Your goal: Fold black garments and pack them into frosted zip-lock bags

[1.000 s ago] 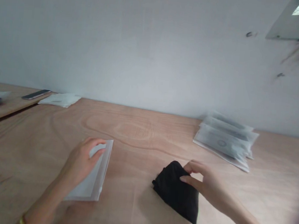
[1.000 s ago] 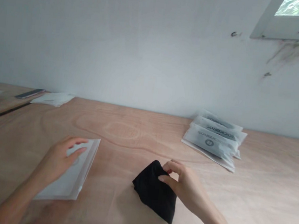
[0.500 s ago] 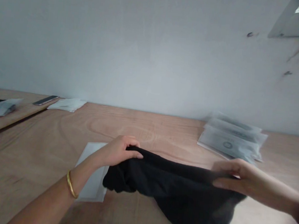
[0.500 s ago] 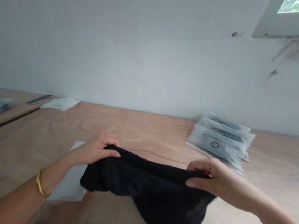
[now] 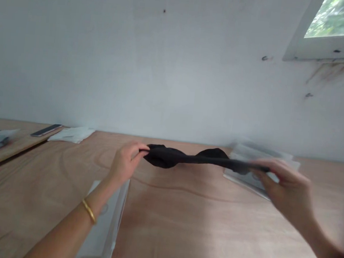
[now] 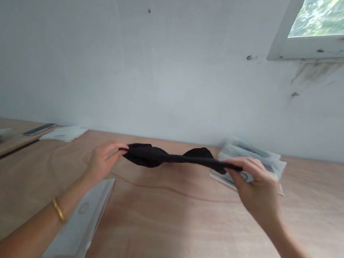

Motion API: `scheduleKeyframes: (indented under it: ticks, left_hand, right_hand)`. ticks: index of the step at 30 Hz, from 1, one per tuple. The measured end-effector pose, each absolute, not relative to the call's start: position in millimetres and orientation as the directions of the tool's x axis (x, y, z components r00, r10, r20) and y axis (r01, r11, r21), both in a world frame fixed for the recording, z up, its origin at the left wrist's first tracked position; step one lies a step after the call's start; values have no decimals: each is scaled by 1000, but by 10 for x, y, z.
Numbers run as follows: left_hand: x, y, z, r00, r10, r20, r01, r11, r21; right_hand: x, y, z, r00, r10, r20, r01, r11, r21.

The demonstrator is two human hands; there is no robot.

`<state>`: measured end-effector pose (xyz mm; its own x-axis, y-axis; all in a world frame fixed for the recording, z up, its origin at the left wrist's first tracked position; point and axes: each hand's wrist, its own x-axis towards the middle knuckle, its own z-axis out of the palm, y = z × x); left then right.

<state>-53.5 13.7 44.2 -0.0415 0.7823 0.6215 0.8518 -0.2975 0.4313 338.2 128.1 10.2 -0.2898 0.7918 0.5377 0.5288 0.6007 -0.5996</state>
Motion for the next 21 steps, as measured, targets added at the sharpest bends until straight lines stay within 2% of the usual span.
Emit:
scheduleKeyframes:
  ticks: [2, 4, 7, 9, 12, 17, 21]
  left_hand:
    - [-524, -61, 102, 34, 850, 526, 859, -294, 419]
    - [-525, -245, -200, 103, 902, 420, 867, -288, 407]
    - [-544, -500, -486, 81, 955, 286, 918, -184, 352]
    - [-568, -662, -594, -61, 973, 221, 969, 5, 247]
    - [-661, -848, -727, -271, 952, 142, 961, 259, 97]
    - [-1063, -803, -801, -312, 949, 42, 950, 312, 19]
    - [-1347, -665, -671, -365, 930, 40, 930, 363, 51]
  right_hand:
    - [3347, 1069, -269, -368, 777, 510, 518, 627, -582]
    - [3336, 913, -638, -497, 761, 417, 498, 643, -582]
    - [3505, 919, -1018, -574, 771, 274, 561, 615, -554]
    - [3746, 1089, -1127, -458, 843, 282, 709, 538, -455]
    - [4141, 1434, -1151, -214, 908, 360, 887, 335, -317]
    - [4429, 1718, -1144, -74, 956, 284, 960, 145, -240]
    - [4395, 1474, -1148, -140, 971, 194, 964, 178, -197]
